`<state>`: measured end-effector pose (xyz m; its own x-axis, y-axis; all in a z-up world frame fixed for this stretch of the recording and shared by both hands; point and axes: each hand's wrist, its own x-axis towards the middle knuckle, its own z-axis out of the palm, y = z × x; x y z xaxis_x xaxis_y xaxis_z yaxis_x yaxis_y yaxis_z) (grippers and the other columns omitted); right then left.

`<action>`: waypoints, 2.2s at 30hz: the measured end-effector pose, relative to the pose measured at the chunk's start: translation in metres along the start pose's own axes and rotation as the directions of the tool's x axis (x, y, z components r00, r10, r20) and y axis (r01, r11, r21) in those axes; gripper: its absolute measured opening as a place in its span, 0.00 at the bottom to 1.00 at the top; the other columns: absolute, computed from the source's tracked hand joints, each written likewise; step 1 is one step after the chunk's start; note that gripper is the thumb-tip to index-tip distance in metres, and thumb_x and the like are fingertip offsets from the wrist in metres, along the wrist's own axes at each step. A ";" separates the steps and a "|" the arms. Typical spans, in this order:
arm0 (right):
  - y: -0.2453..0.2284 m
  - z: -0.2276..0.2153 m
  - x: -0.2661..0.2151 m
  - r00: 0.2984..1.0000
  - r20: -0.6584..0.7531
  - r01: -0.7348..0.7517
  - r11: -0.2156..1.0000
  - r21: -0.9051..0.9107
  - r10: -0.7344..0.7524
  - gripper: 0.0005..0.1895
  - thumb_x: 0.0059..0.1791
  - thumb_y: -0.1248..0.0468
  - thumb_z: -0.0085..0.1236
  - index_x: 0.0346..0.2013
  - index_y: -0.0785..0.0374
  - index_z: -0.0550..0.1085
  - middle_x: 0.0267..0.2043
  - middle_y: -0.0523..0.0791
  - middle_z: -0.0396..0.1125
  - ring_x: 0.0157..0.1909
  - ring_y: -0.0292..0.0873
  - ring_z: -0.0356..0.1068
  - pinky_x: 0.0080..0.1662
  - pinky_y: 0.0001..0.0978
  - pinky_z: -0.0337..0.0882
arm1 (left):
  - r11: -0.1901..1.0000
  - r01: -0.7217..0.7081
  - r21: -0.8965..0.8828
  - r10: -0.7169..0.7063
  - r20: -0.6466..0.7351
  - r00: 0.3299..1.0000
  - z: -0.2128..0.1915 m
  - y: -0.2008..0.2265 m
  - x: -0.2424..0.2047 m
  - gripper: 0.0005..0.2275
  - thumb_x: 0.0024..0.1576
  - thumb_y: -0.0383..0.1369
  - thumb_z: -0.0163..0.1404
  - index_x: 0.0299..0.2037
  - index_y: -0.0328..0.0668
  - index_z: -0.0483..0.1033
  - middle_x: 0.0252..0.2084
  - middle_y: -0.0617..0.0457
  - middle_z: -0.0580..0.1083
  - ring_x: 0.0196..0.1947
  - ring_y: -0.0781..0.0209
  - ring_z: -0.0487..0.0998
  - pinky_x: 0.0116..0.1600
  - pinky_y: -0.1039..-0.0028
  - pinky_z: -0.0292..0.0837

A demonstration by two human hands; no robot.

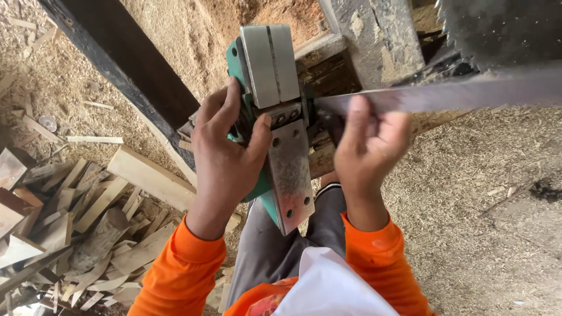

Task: Adjusting and aligning the blade of an electric wood planer using a metal ruler and a T-handle wrench.

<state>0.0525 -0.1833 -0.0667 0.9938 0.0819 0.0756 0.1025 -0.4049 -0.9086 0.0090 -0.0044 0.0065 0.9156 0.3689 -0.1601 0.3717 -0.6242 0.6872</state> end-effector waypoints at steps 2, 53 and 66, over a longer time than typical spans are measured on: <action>-0.010 0.001 0.000 0.971 -0.163 -0.117 0.942 0.314 0.174 0.12 0.61 0.61 0.55 0.45 0.66 0.65 0.41 0.41 0.69 0.37 0.31 0.67 0.39 0.23 0.69 | 1.000 0.005 0.004 -0.005 0.001 1.000 -0.001 0.000 -0.003 0.26 0.60 0.30 0.57 0.67 0.21 0.68 0.59 0.37 0.74 0.57 0.48 0.78 0.59 0.63 0.75; -0.076 -0.055 -0.036 0.469 0.660 0.000 0.747 -0.665 0.587 0.53 0.48 0.64 0.56 0.74 0.68 0.29 0.19 0.56 0.71 0.22 0.59 0.73 0.28 0.51 0.72 | 0.999 -0.045 -0.030 0.043 -0.051 0.998 0.005 -0.011 -0.006 0.28 0.60 0.33 0.57 0.68 0.24 0.67 0.58 0.39 0.73 0.54 0.52 0.79 0.58 0.66 0.77; -0.073 -0.060 -0.046 0.497 0.687 -0.015 0.797 -0.604 0.530 0.52 0.48 0.64 0.56 0.74 0.70 0.31 0.22 0.57 0.72 0.23 0.61 0.73 0.29 0.52 0.72 | 0.997 -0.078 -0.015 0.076 -0.084 0.994 0.006 -0.011 -0.007 0.23 0.69 0.34 0.57 0.68 0.25 0.70 0.57 0.41 0.75 0.54 0.53 0.80 0.59 0.66 0.76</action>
<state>0.0016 -0.2127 0.0208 0.5182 0.4516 -0.7263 0.0929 -0.8739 -0.4771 -0.0009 -0.0046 -0.0042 0.9253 0.3764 -0.0474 0.2969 -0.6408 0.7079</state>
